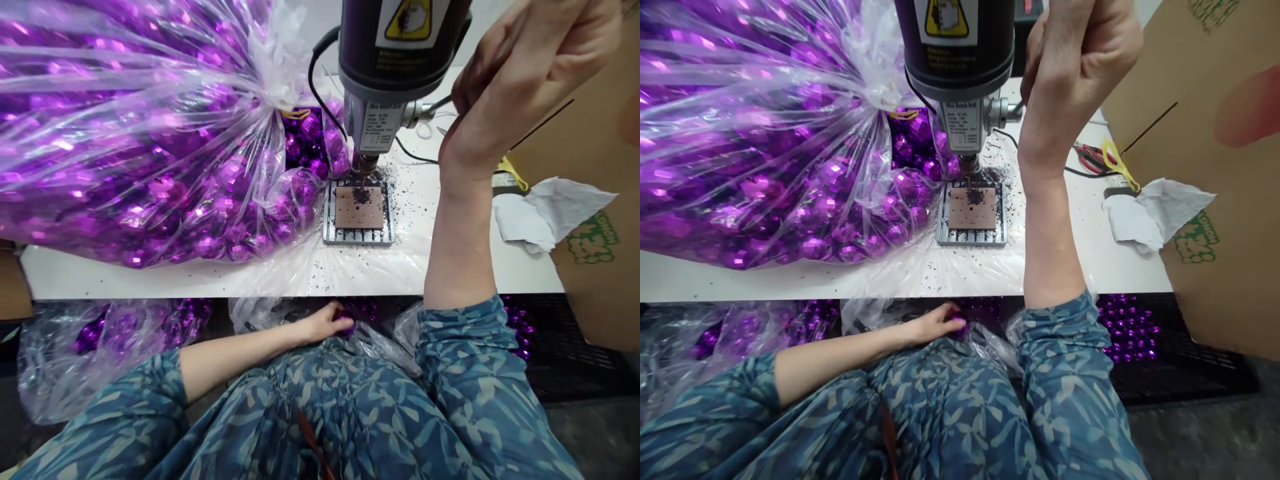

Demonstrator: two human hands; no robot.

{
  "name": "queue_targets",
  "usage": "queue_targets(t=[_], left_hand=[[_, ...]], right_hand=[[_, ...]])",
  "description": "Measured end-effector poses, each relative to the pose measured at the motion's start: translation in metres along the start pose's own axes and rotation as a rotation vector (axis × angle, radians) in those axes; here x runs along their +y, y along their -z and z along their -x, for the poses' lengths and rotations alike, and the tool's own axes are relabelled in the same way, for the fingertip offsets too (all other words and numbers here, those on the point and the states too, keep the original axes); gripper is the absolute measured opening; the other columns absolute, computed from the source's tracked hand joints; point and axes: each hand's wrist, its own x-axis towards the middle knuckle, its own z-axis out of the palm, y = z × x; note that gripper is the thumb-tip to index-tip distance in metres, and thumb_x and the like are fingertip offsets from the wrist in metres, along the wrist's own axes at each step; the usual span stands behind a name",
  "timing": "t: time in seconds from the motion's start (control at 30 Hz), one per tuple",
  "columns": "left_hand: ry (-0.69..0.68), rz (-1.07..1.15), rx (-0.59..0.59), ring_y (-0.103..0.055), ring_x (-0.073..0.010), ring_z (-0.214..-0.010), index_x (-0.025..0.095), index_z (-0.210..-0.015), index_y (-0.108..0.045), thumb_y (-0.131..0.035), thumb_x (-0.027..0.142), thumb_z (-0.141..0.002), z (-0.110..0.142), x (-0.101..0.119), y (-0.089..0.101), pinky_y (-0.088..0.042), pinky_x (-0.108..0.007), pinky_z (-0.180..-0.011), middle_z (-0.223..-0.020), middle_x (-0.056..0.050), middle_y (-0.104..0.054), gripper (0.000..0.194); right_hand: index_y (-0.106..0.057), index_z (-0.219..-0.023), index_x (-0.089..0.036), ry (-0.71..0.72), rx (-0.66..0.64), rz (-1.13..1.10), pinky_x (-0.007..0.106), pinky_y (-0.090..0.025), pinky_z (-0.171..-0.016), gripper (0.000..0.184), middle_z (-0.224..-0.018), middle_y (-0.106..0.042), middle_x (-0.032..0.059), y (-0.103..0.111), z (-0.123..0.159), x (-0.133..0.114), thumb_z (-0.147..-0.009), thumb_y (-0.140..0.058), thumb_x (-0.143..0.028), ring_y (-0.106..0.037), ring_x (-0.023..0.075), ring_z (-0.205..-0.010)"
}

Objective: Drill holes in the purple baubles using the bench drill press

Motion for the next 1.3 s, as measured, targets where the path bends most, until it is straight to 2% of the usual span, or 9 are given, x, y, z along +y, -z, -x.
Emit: queue_targets(t=[0.13,0.33,0.5,0.63,0.8,0.9,1.0,1.13,1.3], left_hand=[[-0.523,-0.659,-0.090,-0.071,-0.0279,-0.107,0.023,-0.139,-0.054,-0.067,0.041,-0.095,0.027,0.035,0.005,-0.057,-0.041,-0.096,-0.130,-0.012,-0.067,0.050],[-0.627,-1.387,-0.037,-0.070,-0.0333,-0.110,0.024,-0.152,-0.044,-0.065,0.010,-0.086,0.005,0.022,0.001,-0.060,-0.047,-0.090,-0.155,-0.021,-0.050,0.071],[-0.863,-1.348,0.058,-0.073,-0.0247,-0.081,0.022,-0.144,-0.055,-0.054,0.018,-0.095,0.003,0.006,0.005,-0.062,-0.040,-0.068,-0.143,-0.022,-0.063,0.049],[-1.224,-0.926,0.460,-0.071,-0.0217,-0.080,0.025,-0.109,-0.069,-0.047,0.023,-0.100,0.007,0.066,0.054,-0.061,-0.038,-0.070,-0.112,-0.012,-0.076,0.025],[-1.012,-0.621,1.019,-0.066,-0.0314,-0.109,0.018,-0.112,-0.067,-0.046,0.005,-0.092,-0.030,0.185,0.148,-0.053,-0.052,-0.100,-0.113,-0.015,-0.068,0.032],[-0.683,-0.727,0.991,-0.067,-0.0351,-0.107,0.014,-0.100,-0.069,-0.056,-0.002,-0.081,-0.063,0.219,0.176,-0.052,-0.053,-0.100,-0.109,-0.017,-0.064,0.028],[-0.501,-0.817,0.880,-0.067,-0.0358,-0.106,0.013,-0.101,-0.069,-0.060,-0.007,-0.074,-0.085,0.225,0.180,-0.053,-0.051,-0.099,-0.106,-0.015,-0.062,0.035],[-0.489,-0.832,0.871,-0.067,-0.0376,-0.111,0.017,-0.116,-0.069,-0.065,-0.002,-0.075,-0.081,0.217,0.176,-0.053,-0.051,-0.100,-0.118,-0.016,-0.059,0.045],[-0.813,-0.533,0.887,-0.065,-0.0295,-0.114,0.022,-0.130,-0.066,-0.069,0.015,-0.085,-0.044,0.201,0.167,-0.051,-0.045,-0.106,-0.124,-0.011,-0.060,0.046]], right_hand=[[-0.045,-0.057,-0.020,0.205,0.005,-0.218,0.023,-0.015,-0.041,0.041,-0.045,-0.028,-0.0107,0.000,0.004,0.008,-0.078,-0.068,-0.048,-0.023,-0.0010,-0.035],[-0.032,-0.055,-0.024,0.191,0.013,-0.153,0.026,-0.018,-0.039,0.053,-0.039,-0.029,-0.0107,0.000,0.004,0.006,-0.078,-0.065,-0.058,-0.022,0.0018,-0.032],[-0.028,-0.057,-0.024,0.138,-0.018,0.004,0.024,-0.019,-0.037,0.057,-0.041,-0.029,-0.0105,0.004,0.003,0.009,-0.078,-0.057,-0.069,-0.025,0.0012,-0.032],[-0.027,-0.057,-0.024,0.152,0.001,0.050,0.024,-0.017,-0.038,0.059,-0.039,-0.030,-0.0102,0.005,0.002,0.012,-0.080,-0.055,-0.070,-0.024,0.0006,-0.032],[-0.029,-0.056,-0.025,0.146,0.014,-0.013,0.026,-0.017,-0.037,0.059,-0.039,-0.032,-0.0097,0.005,0.003,0.010,-0.080,-0.061,-0.069,-0.027,0.0020,-0.032],[-0.028,-0.056,-0.025,0.143,-0.007,-0.004,0.026,-0.017,-0.036,0.060,-0.039,-0.033,-0.0098,0.006,0.003,0.013,-0.081,-0.061,-0.069,-0.027,0.0022,-0.031],[-0.029,-0.055,-0.024,0.147,0.000,-0.013,0.027,-0.019,-0.037,0.061,-0.039,-0.032,-0.0100,0.008,0.003,0.014,-0.081,-0.062,-0.069,-0.026,0.0020,-0.032],[-0.033,-0.057,-0.021,0.136,-0.036,-0.020,0.024,-0.023,-0.042,0.057,-0.043,-0.034,-0.0100,0.011,0.007,0.010,-0.089,-0.060,-0.059,-0.030,0.0011,-0.036],[-0.033,-0.060,-0.021,0.133,-0.079,-0.022,0.024,-0.023,-0.044,0.049,-0.048,-0.034,-0.0086,0.013,0.012,0.005,-0.098,-0.054,-0.044,-0.029,0.0018,-0.039]])
